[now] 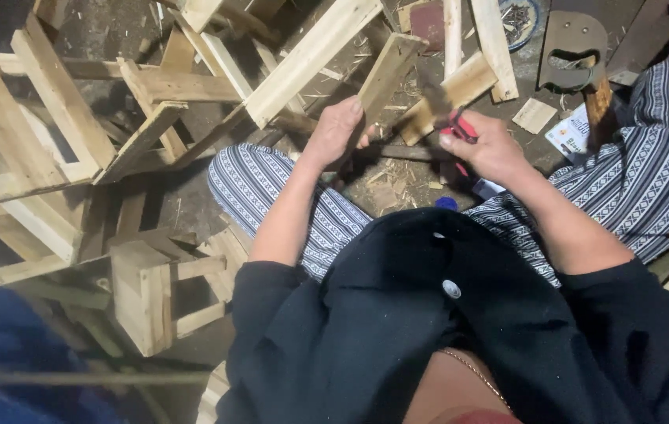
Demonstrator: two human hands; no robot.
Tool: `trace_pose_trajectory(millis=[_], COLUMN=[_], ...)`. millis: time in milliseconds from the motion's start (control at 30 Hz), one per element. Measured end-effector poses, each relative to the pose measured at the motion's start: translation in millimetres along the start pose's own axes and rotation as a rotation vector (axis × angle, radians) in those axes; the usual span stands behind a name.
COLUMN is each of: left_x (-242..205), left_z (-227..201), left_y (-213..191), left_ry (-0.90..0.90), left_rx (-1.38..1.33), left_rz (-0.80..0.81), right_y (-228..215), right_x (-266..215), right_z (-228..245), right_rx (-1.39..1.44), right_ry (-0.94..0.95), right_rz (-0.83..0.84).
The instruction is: The person sits cross-legged on the floor and uses pliers to pull nails out of a wooden frame. They hold the frame with one hand and repeatedly grip and extract nails with the pliers, occasionally repositioning the frame.
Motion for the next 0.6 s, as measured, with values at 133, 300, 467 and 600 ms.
trace_pose_trajectory(millis=[133,300,467,600], left_x=[2,3,1,0], left_z=[-1,-5,-5,-22], left_y=[3,7,6,17], left_ry=[0.010,-0.030,-0.084,-0.122], left_rx=[-0.008,-0.061,-0.113,-0.127], left_rz=[0.003,-0.003,0.050,0.076], right_y=[-4,-16,-11,-6], right_x=[7,4,0,3], right_z=[-18,0,20,0], right_rx=[0.212,0.364,0.528,0.647], right_ry=[0.077,0.133,0.111,0.101], right_rz=[-0.029,0.102,0.246,0.299])
Point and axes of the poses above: each hand's wrist, its own x-axis towards the middle knuckle, its own y-axis out of the palm, z = x × y, the point moved 2 cm from there along x, towards the middle knuckle, and after that the axes turned 13 degrees about -x, right-handed, at the moved point
